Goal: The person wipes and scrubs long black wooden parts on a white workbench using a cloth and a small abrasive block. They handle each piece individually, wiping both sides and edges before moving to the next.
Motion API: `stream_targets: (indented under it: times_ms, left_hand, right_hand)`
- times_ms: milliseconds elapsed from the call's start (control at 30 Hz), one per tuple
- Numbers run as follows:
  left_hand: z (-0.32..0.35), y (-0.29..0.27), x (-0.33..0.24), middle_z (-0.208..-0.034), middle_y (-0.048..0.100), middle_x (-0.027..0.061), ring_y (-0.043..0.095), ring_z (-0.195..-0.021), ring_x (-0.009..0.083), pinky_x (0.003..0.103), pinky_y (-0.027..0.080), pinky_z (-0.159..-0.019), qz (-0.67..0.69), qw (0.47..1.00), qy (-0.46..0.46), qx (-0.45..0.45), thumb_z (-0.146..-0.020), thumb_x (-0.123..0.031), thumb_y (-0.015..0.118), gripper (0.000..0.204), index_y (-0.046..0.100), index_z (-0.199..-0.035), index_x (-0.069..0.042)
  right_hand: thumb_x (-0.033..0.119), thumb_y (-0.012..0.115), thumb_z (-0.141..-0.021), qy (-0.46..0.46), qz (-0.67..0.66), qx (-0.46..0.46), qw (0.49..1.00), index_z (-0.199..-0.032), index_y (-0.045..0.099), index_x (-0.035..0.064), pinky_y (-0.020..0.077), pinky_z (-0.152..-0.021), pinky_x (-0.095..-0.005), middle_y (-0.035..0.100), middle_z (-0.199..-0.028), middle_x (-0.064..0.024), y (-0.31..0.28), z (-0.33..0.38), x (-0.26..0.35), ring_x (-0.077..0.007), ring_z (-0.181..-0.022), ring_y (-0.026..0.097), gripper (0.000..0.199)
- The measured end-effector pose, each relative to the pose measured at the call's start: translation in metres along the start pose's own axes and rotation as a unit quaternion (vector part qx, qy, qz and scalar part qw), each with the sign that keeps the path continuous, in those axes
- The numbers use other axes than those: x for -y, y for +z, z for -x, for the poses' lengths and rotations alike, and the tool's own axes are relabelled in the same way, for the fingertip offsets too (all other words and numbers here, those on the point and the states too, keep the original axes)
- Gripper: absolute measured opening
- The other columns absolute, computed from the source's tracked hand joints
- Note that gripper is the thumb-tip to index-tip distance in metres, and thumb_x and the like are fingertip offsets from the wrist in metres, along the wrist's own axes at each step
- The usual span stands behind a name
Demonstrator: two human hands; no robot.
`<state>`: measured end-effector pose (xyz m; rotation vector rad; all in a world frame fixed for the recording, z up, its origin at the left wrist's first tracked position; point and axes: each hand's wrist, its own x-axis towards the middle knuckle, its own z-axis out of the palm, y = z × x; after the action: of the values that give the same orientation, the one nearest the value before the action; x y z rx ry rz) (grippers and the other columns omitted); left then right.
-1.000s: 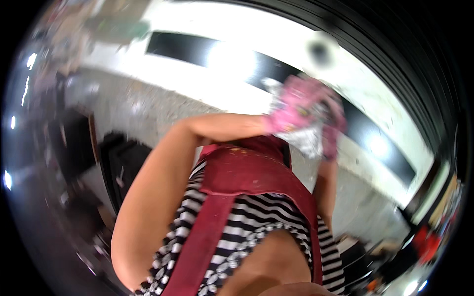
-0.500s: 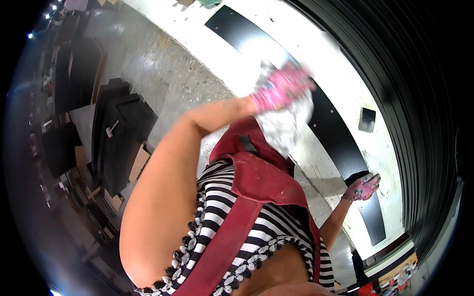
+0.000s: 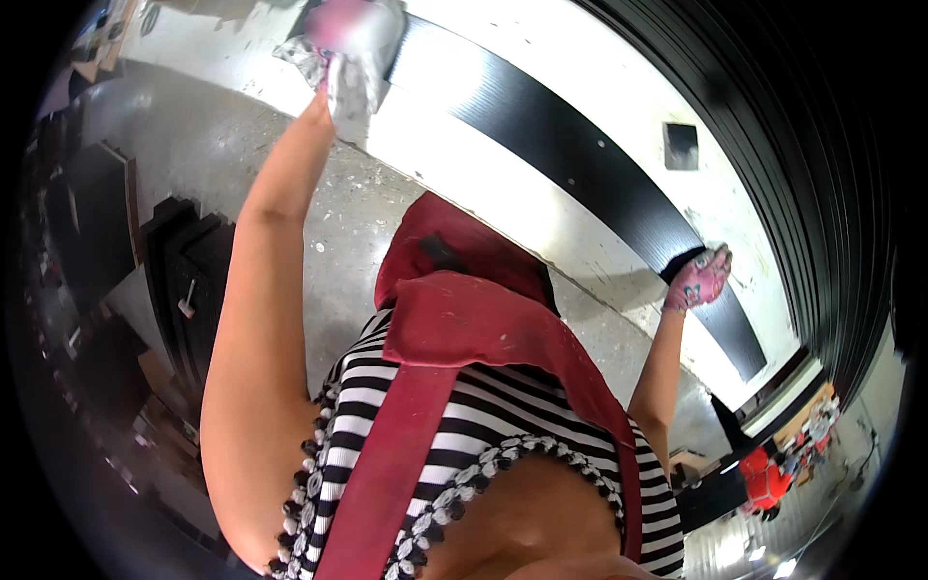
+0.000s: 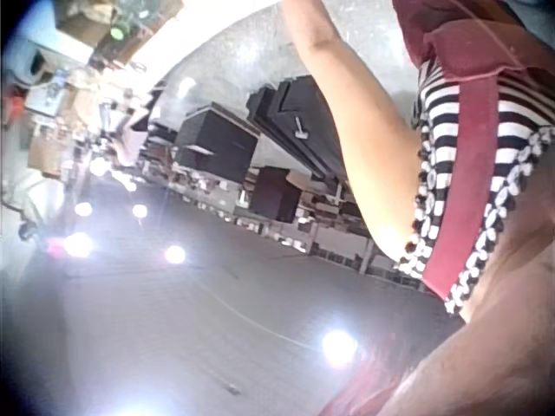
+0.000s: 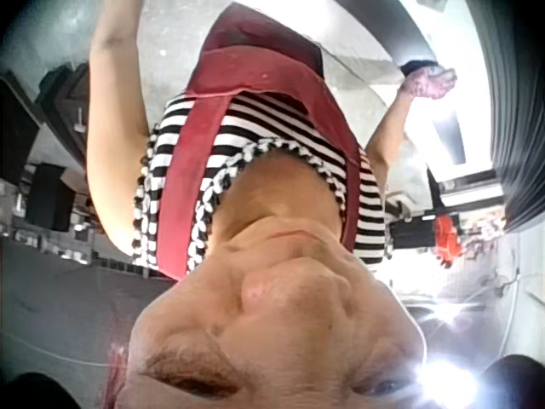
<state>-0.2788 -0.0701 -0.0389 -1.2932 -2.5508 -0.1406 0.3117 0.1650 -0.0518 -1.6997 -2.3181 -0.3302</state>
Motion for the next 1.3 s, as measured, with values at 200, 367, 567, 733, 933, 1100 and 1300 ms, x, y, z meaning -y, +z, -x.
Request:
stream_targets:
  times_ms: [200,367,567,733,933,1100,1300]
  left_hand:
    - [0.045,-0.035,-0.204,-0.144,0.041,0.0125,0.041,-0.132,0.0282,0.048,0.029,-0.113,0.168,0.959,0.225,0.028,-0.088,-0.031,0.053,0.055,0.040,-0.139,-0.016]
    - [0.092,-0.025,-0.340,-0.146,0.037,0.0133,0.037,-0.135,0.0306,0.050,0.026,-0.114,0.277,0.899,0.336,0.053,-0.086,-0.031,0.058,0.060,0.039,-0.141,-0.016]
    - [0.080,-0.051,-0.327,-0.141,0.044,0.0114,0.041,-0.131,0.0260,0.040,0.035,-0.108,0.646,0.730,0.170,0.145,-0.086,-0.013,0.061,0.061,0.038,-0.142,-0.011]
    - [0.037,-0.015,-0.205,-0.126,0.057,0.0084,0.056,-0.111,0.0192,0.031,0.046,-0.093,0.603,0.796,0.051,-0.003,-0.091,-0.011,0.053,0.040,0.052,-0.131,-0.004]
    - [0.022,-0.014,-0.163,-0.115,0.066,0.0099,0.060,-0.108,0.0273,0.039,0.037,-0.104,0.492,0.863,0.092,0.065,-0.098,-0.024,0.045,0.033,0.062,-0.118,-0.005]
    - [0.021,-0.003,-0.150,-0.115,0.066,0.0099,0.059,-0.111,0.0270,0.041,0.033,-0.107,0.536,0.834,0.108,0.077,-0.098,-0.032,0.042,0.040,0.064,-0.117,-0.004]
    - [0.022,-0.007,-0.155,-0.114,0.067,0.0100,0.060,-0.109,0.0271,0.041,0.034,-0.107,0.507,0.849,0.138,0.045,-0.098,-0.038,0.040,0.046,0.064,-0.116,-0.003]
  right_hand:
    - [0.030,0.043,-0.094,0.016,-0.038,0.002,0.999,-0.127,0.056,0.0053,0.0360,-0.103,-0.0456,0.054,-0.130,-0.0201,-0.010,0.003,0.009,-0.0369,-0.120,0.049,0.043]
    - [0.024,0.051,-0.092,0.012,-0.091,-0.032,0.995,-0.118,0.058,-0.0013,0.0387,-0.100,-0.0449,0.058,-0.121,-0.0209,-0.019,-0.001,0.018,-0.0371,-0.116,0.052,0.037]
    - [0.017,0.061,-0.087,0.073,-0.251,-0.076,0.962,-0.121,0.057,-0.0023,0.0397,-0.102,-0.0416,0.057,-0.125,-0.0188,-0.021,0.010,0.025,-0.0345,-0.117,0.053,0.040]
    - [0.043,0.056,-0.088,0.044,-0.694,0.139,0.705,-0.146,0.031,0.0188,0.0269,-0.111,-0.0496,0.032,-0.151,-0.0056,-0.052,0.062,0.175,-0.0262,-0.141,0.024,0.067]
    - [0.034,0.051,-0.085,-0.281,-0.202,0.104,0.932,-0.135,0.048,0.0165,0.0206,-0.112,-0.0501,0.039,-0.147,-0.0050,-0.054,0.022,0.278,-0.0315,-0.138,0.029,0.053]
    - [0.037,0.049,-0.086,-0.186,-0.158,0.109,0.964,-0.141,0.040,0.0191,0.0272,-0.110,-0.0475,0.040,-0.146,-0.0073,-0.031,0.028,0.179,-0.0287,-0.136,0.034,0.058]
    - [0.032,0.051,-0.091,0.096,-0.036,0.024,0.994,-0.130,0.052,0.0131,0.0342,-0.106,-0.0442,0.055,-0.129,-0.0153,-0.011,0.033,-0.086,-0.0298,-0.127,0.044,0.043]
